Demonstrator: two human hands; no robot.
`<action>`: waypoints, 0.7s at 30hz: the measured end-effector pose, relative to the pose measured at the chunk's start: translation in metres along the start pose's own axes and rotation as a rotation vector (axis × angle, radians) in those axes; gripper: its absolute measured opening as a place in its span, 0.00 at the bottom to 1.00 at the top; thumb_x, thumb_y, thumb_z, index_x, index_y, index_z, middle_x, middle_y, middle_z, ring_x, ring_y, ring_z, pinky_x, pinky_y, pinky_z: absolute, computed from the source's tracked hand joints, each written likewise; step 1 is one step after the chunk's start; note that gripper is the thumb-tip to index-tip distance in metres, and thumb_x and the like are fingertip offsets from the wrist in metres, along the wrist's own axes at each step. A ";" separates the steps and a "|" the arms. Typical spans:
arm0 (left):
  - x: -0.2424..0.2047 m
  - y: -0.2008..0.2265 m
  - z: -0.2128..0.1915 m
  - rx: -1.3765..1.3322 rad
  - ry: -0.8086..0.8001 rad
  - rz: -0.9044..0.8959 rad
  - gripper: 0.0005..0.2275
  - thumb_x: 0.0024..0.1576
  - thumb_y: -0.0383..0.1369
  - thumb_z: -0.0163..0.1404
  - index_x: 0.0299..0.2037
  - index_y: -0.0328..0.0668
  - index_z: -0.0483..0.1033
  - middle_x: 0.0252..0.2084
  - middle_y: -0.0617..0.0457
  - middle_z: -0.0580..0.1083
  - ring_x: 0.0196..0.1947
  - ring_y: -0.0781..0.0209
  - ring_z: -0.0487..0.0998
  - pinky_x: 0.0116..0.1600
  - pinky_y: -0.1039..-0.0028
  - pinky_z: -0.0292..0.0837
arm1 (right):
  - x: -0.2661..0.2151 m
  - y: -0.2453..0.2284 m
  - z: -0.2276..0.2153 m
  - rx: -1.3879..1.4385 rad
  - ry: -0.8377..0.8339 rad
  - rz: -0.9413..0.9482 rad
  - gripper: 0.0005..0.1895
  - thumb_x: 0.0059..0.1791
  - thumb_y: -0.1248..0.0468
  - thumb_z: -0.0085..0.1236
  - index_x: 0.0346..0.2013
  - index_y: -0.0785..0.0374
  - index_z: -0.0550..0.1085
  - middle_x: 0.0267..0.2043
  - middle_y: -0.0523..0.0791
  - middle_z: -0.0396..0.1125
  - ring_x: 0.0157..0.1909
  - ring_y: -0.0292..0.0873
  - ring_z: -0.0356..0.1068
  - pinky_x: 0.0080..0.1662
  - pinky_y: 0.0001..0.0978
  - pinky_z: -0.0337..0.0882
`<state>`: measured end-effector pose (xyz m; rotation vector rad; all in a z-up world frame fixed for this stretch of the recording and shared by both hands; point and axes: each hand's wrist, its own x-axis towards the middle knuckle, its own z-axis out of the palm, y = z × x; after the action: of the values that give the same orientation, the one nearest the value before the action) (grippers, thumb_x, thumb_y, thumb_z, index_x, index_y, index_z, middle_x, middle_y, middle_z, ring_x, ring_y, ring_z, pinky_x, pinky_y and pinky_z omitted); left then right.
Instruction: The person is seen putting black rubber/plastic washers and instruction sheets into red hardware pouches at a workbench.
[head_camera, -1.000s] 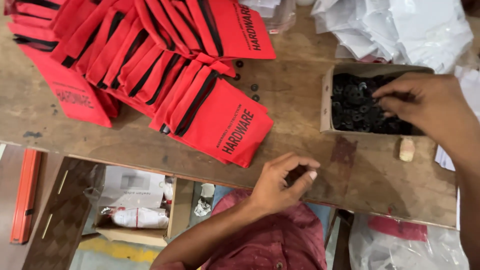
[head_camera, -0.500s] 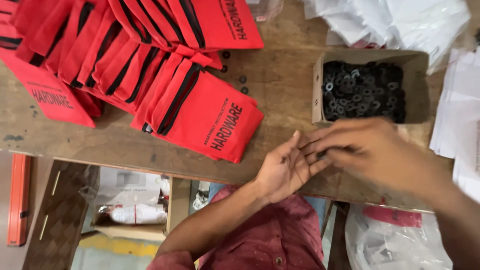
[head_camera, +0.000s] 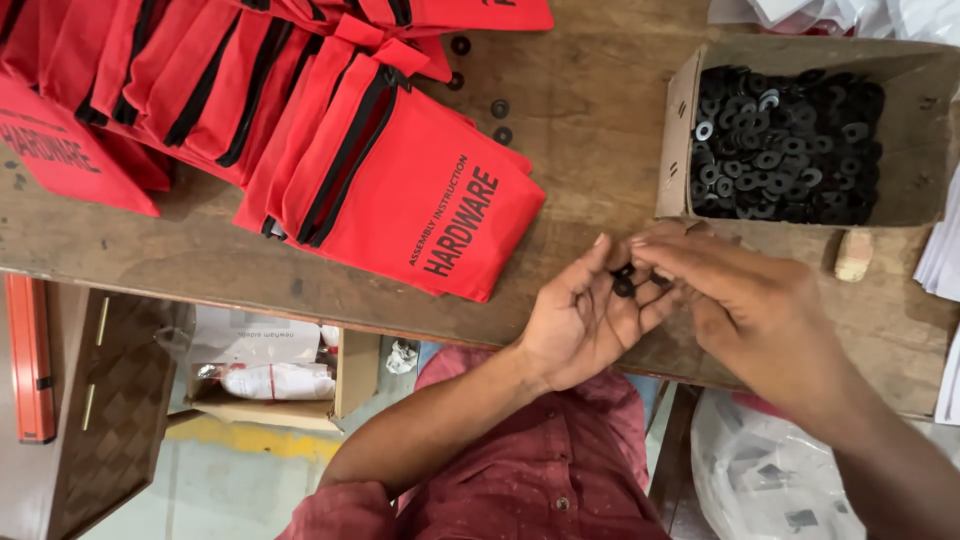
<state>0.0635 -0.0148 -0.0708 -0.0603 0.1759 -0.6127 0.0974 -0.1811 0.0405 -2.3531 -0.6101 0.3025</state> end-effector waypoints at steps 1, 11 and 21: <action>0.000 0.001 0.003 -0.003 0.001 0.002 0.23 0.77 0.45 0.31 0.70 0.31 0.60 0.67 0.45 0.67 0.71 0.54 0.67 0.80 0.60 0.56 | -0.001 -0.001 0.002 0.000 -0.003 0.000 0.31 0.38 0.81 0.52 0.56 0.63 0.77 0.58 0.49 0.72 0.55 0.47 0.76 0.49 0.31 0.78; -0.003 -0.003 -0.008 0.042 -0.069 0.015 0.28 0.78 0.51 0.27 0.74 0.31 0.55 0.69 0.49 0.64 0.68 0.61 0.65 0.76 0.66 0.57 | 0.007 -0.007 0.014 -0.302 0.071 -0.228 0.20 0.39 0.73 0.64 0.47 0.64 0.79 0.54 0.46 0.68 0.55 0.52 0.69 0.53 0.40 0.74; -0.005 0.012 0.032 0.140 -0.042 -0.014 0.39 0.68 0.60 0.22 0.76 0.30 0.48 0.79 0.39 0.50 0.80 0.48 0.50 0.82 0.59 0.47 | -0.015 -0.018 0.025 -0.259 0.090 -0.285 0.15 0.39 0.71 0.66 0.40 0.63 0.80 0.48 0.46 0.69 0.47 0.48 0.68 0.43 0.40 0.71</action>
<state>0.0719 -0.0024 -0.0394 0.0611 0.0913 -0.6357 0.0691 -0.1624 0.0344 -2.4641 -0.9771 -0.0126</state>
